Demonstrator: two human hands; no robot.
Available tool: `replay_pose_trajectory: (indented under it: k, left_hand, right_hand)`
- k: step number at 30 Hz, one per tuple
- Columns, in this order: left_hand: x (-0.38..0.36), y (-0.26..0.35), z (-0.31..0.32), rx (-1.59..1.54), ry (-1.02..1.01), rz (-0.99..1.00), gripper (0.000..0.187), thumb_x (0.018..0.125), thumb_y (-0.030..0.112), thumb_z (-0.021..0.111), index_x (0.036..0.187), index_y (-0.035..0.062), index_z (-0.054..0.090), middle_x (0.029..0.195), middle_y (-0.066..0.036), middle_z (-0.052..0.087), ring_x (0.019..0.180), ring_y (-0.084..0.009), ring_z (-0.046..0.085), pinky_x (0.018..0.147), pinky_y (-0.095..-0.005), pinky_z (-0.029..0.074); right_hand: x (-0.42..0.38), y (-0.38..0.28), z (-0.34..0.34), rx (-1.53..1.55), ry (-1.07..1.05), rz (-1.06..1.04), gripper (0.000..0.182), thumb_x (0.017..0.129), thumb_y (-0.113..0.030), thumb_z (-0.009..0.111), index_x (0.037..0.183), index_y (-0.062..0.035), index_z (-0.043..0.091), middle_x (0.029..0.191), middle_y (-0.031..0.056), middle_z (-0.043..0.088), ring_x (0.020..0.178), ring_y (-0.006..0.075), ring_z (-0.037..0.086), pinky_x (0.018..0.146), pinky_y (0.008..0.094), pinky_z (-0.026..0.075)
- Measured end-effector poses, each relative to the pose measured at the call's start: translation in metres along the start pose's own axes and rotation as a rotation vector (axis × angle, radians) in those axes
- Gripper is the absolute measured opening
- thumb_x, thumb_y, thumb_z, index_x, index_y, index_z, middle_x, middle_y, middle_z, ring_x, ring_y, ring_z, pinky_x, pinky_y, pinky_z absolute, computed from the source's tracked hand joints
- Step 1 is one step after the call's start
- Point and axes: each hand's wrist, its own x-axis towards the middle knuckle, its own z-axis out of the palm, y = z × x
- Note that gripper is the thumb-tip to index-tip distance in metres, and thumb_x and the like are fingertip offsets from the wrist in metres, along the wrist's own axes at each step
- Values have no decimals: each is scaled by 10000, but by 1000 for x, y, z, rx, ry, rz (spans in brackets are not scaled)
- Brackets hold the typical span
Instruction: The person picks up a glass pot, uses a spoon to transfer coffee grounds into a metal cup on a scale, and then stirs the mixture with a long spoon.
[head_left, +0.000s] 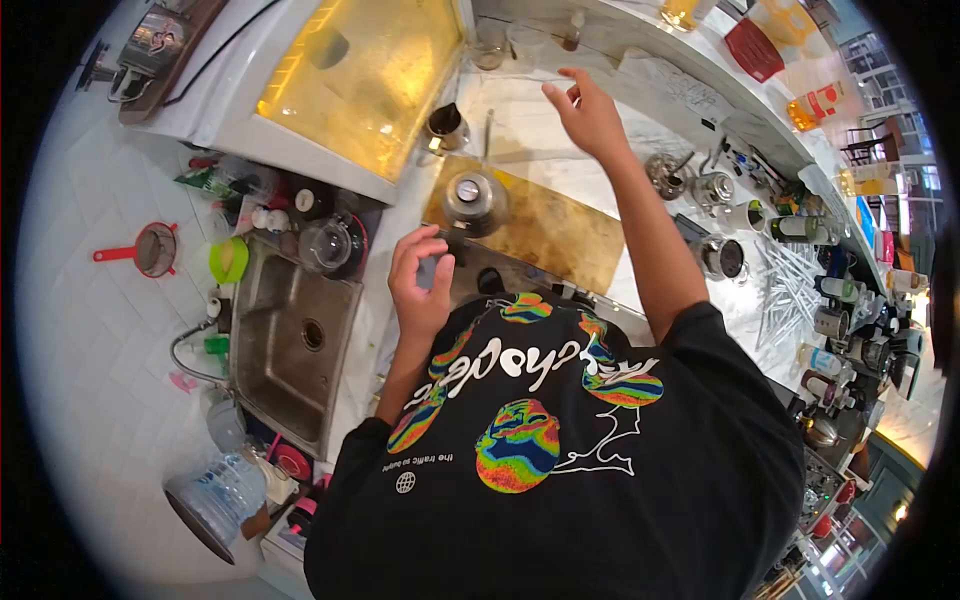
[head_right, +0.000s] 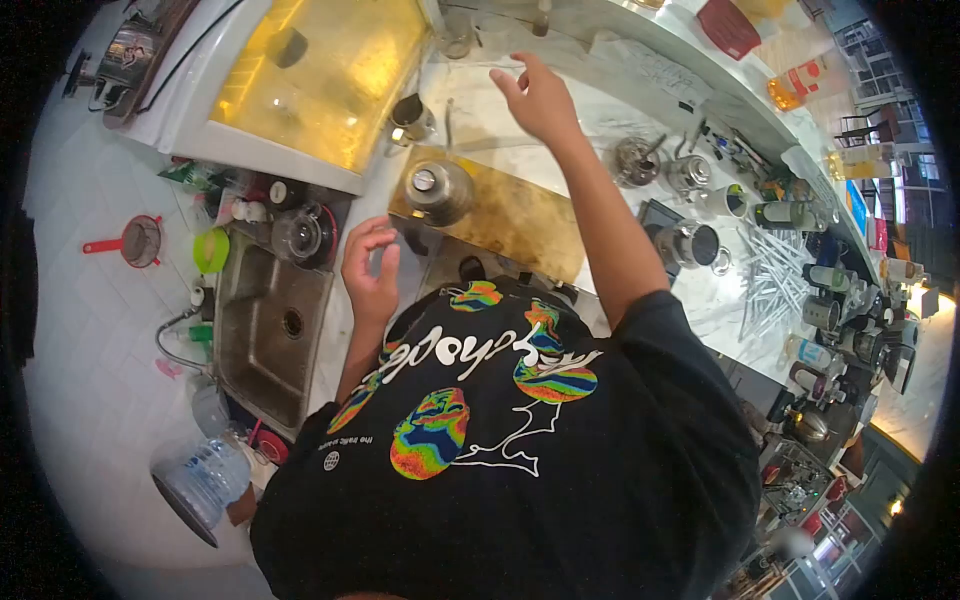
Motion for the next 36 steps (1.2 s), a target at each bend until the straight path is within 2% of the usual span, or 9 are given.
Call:
replay_pose_trajectory:
  k: [5, 7, 11, 15, 19, 27, 30, 32, 36]
  left_hand:
    - [-10, -22, -50, 53, -42, -117, 133, 872, 55, 695, 990, 2, 667, 1201, -192, 667, 1128, -318, 640, 1013, -411, 477]
    - [-16, -36, -63, 72, -61, -105, 125, 888, 58, 681, 999, 2, 664, 1215, -188, 661, 1131, -309, 635, 1017, -407, 472]
    - [-25, -47, -76, -22, -57, -235, 127, 959, 43, 616, 1076, 2, 645, 1292, -187, 598, 1193, -249, 584, 1026, -374, 456]
    - [-27, -52, -81, -72, -45, -272, 107, 972, 48, 607, 1066, 8, 641, 1282, -177, 602, 1199, -236, 576, 1018, -370, 463]
    - [-27, -57, -84, -121, 2, -269, 108, 952, 79, 650, 1030, 4, 657, 1227, -161, 648, 1055, -210, 630, 939, -327, 494]
    - [-22, -70, -82, -120, 38, -260, 117, 947, 79, 658, 1024, -10, 660, 1195, -160, 665, 1022, -203, 641, 895, -312, 516]
    - [-23, -68, -78, -142, 33, -265, 111, 945, 78, 658, 1016, -8, 662, 1183, -163, 669, 1025, -203, 642, 895, -314, 517]
    - [-27, -66, -77, -152, 27, -272, 110, 945, 79, 657, 1014, -6, 662, 1185, -163, 668, 1025, -205, 642, 900, -318, 514]
    - [-35, -65, -82, -135, 24, -284, 104, 946, 76, 652, 1015, -1, 662, 1191, -160, 666, 1022, -205, 641, 914, -324, 506]
  right_hand:
    - [88, -1, 61, 15, -29, 21, 643, 935, -576, 644, 1264, -23, 641, 864, 133, 699, 783, 274, 662, 687, 408, 509]
    - [120, 1, 85, 470, -209, 286, 647, 936, -591, 632, 1244, -22, 655, 887, 104, 688, 784, 209, 633, 654, 369, 496]
    - [139, -15, 121, 455, -209, 330, 668, 914, -616, 650, 1230, -28, 676, 932, 89, 665, 764, 147, 575, 616, 325, 460]
    - [141, -18, 144, 441, -274, 220, 419, 943, -444, 704, 1095, -56, 750, 814, 15, 642, 723, 129, 559, 625, 320, 463]
    - [137, -16, 154, 332, -304, 71, 334, 941, -356, 714, 1009, -30, 741, 769, 56, 662, 729, 143, 603, 665, 327, 487]
    - [141, -5, 175, 123, -86, 135, 613, 876, -479, 744, 1262, -19, 622, 984, 160, 718, 918, 273, 686, 816, 404, 526]
    - [145, -11, 173, 198, -185, 255, 598, 884, -481, 730, 1282, -45, 640, 963, 170, 724, 867, 271, 690, 781, 391, 529]
    - [145, -20, 166, 295, -305, 326, 493, 930, -448, 705, 1219, -50, 662, 844, 44, 627, 631, 121, 518, 540, 300, 439]
    - [146, -12, 175, 325, -319, 258, 360, 977, -408, 644, 1096, -77, 723, 773, 17, 598, 637, 120, 517, 568, 302, 446]
